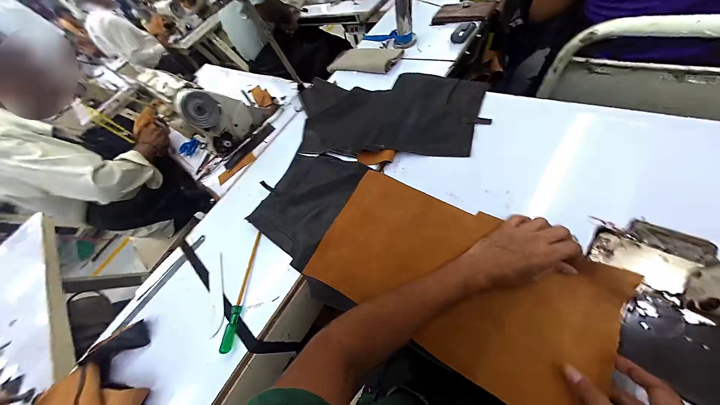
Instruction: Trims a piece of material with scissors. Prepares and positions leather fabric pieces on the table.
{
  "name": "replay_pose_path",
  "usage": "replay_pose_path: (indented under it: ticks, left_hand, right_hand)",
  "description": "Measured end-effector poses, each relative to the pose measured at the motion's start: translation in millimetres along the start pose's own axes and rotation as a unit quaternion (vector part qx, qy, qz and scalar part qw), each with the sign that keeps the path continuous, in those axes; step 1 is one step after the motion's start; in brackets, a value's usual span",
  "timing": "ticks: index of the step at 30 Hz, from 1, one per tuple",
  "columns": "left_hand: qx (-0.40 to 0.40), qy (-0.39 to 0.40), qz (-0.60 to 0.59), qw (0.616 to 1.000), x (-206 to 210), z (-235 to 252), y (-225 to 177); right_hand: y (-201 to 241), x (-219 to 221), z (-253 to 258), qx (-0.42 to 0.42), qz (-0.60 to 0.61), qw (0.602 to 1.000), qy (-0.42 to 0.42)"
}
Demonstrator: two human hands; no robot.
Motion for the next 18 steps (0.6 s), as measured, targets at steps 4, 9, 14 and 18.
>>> replay_pose_path:
  ticks: [4,9,14,18]
  left_hand:
    - [0.027,0.027,-0.046,0.998,14.2,-5.1,-25.7]
    - [0.089,0.044,-0.097,0.990,22.1,-34.6,-70.2]
    - [0.165,0.036,-0.127,0.977,7.0,-52.5,-77.4]
    - [0.106,0.061,-0.128,0.984,0.9,-45.7,-68.5]
  right_hand:
    - [-7.1,-13.7,-42.4,0.089,0.107,0.987,-0.080]
    - [-44.2,-4.7,-81.8,0.138,0.078,0.986,-0.060]
    - [-10.2,-32.9,-77.9,0.004,-0.264,0.941,-0.213]
    - [2.9,-10.1,-55.8,-0.192,-0.232,0.929,-0.215]
Point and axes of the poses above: each hand's wrist, its own z-axis towards the middle knuckle, its own x-axis out of the palm, y = z × x, the point moved 8 cm from there along z, towards the middle knuckle, and after that the axes turned 5 degrees about -z, right-handed, at the moved point
